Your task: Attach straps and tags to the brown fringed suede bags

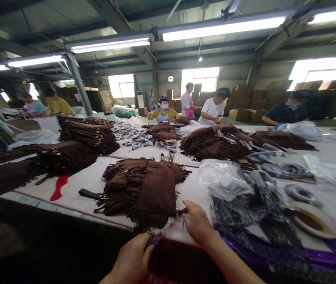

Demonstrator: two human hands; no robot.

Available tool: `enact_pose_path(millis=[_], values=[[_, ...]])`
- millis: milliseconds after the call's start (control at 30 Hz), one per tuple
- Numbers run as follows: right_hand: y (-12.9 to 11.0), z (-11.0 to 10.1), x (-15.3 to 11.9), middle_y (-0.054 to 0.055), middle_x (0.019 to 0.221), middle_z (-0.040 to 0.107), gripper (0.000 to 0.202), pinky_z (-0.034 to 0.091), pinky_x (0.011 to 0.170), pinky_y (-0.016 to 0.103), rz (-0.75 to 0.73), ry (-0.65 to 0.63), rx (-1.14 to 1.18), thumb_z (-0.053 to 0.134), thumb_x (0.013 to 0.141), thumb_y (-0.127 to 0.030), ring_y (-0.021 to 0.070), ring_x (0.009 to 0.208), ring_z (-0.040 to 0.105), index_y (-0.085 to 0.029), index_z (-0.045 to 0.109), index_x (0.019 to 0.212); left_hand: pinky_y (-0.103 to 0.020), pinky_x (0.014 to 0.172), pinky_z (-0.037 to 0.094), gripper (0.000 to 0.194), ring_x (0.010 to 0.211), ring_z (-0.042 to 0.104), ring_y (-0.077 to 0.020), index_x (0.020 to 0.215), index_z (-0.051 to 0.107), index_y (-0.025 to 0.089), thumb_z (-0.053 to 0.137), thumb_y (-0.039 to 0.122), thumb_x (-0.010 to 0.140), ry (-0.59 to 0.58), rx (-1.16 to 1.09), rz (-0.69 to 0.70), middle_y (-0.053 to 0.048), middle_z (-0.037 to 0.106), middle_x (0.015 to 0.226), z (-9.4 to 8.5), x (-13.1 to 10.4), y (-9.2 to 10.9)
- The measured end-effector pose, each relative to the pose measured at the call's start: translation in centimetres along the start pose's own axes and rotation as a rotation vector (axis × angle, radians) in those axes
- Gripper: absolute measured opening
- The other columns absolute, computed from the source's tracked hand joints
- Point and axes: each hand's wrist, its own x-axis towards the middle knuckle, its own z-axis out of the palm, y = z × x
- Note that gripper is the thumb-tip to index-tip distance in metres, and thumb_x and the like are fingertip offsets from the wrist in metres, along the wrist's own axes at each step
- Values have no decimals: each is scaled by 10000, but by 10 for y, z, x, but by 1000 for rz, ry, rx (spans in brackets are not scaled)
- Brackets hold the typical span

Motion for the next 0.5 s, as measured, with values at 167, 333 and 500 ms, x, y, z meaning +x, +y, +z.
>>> enact_pose_path(millis=[167, 333, 500], values=[[0, 8, 10, 116, 1236, 647, 431, 348, 999, 401, -94, -160, -374, 530, 791, -154, 285, 1199, 509, -185, 631, 1208, -327, 788, 409, 226, 868, 613, -243, 936, 644, 216, 422, 216, 893, 156, 165, 136, -99, 655, 918, 2, 1, 11], [-10, 7, 0, 112, 925, 724, 239, 392, 798, 332, -53, -199, -408, 471, 882, -223, 250, 918, 630, -191, 707, 901, -319, 714, 405, 219, 807, 616, -234, 871, 644, 219, 427, 190, 883, 66, 46, 289, -103, 658, 875, 23, -1, 19], [-12, 2, -15, 90, 753, 716, 318, 380, 667, 302, 78, -174, -165, 461, 910, -354, 222, 735, 642, -190, 670, 736, -312, 650, 400, 222, 708, 611, -211, 772, 625, 194, 450, 261, 891, -49, -266, 126, -92, 666, 775, 50, 5, 25]])
